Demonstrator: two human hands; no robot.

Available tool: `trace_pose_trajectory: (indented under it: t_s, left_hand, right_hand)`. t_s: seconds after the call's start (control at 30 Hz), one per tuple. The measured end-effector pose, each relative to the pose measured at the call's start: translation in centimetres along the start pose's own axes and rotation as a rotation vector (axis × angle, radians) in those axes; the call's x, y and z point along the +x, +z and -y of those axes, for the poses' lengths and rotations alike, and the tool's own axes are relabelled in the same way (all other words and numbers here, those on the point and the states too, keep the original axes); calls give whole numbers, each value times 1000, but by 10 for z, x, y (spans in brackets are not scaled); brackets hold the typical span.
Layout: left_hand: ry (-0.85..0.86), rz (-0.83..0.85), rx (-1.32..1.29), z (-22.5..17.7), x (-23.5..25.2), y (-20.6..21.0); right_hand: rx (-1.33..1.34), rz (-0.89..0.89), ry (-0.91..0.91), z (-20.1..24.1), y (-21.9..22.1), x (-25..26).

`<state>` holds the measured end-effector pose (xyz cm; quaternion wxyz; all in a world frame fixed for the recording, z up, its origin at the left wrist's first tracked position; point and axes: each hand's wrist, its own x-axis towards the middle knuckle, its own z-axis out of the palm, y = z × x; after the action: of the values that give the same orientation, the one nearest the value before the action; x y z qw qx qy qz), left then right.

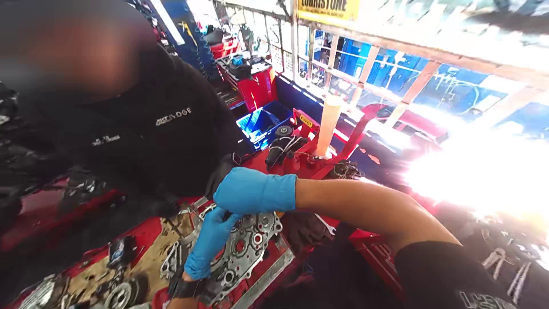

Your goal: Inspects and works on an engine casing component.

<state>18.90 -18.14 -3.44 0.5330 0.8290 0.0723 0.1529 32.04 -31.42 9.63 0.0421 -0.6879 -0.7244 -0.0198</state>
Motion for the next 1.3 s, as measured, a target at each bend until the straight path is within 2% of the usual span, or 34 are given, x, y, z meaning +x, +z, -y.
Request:
trace_pose_trajectory:
  t_s: [0.13, 0.2, 0.37, 0.5, 0.6, 0.77, 0.83, 0.9, 0.97, 1.1, 1.3]
  left_hand:
    - [3, 8, -28, 1, 4, 0]
    - [-17, 35, 23, 0, 2, -1]
    - [-40, 88, 24, -1, 6, -6]
    - [-24, 101, 0, 0, 7, -6]
    - [1, 102, -30, 2, 6, -5]
    - [54, 97, -46, 6, 6, -4]
    - [38, 106, -27, 5, 7, -5]
    - [23, 93, -11, 3, 4, -6]
    - [17, 85, 1, 0, 4, -6]
    - [55, 54, 38, 3, 2, -1]
    - [-17, 5, 65, 2, -2, -1]
  right_hand:
    - [-43, 10, 36, -3, 2, 0]
    - [34, 13, 40, -4, 3, -2]
    - [193, 82, -168, -17, -4, 5]
    - [206, 144, -188, -21, -8, 5]
    - [143, 186, -133, -18, -10, 4]
    - [-7, 47, -88, -15, 4, 4]
    - [75, 187, -19, -14, -8, 5]
    - [185, 257, -43, -14, -14, 6]
    - [182, 174, -95, -12, -11, 2]
    - [16, 67, -7, 0, -7, -3]
    - [110, -21, -13, -1, 2, -6]
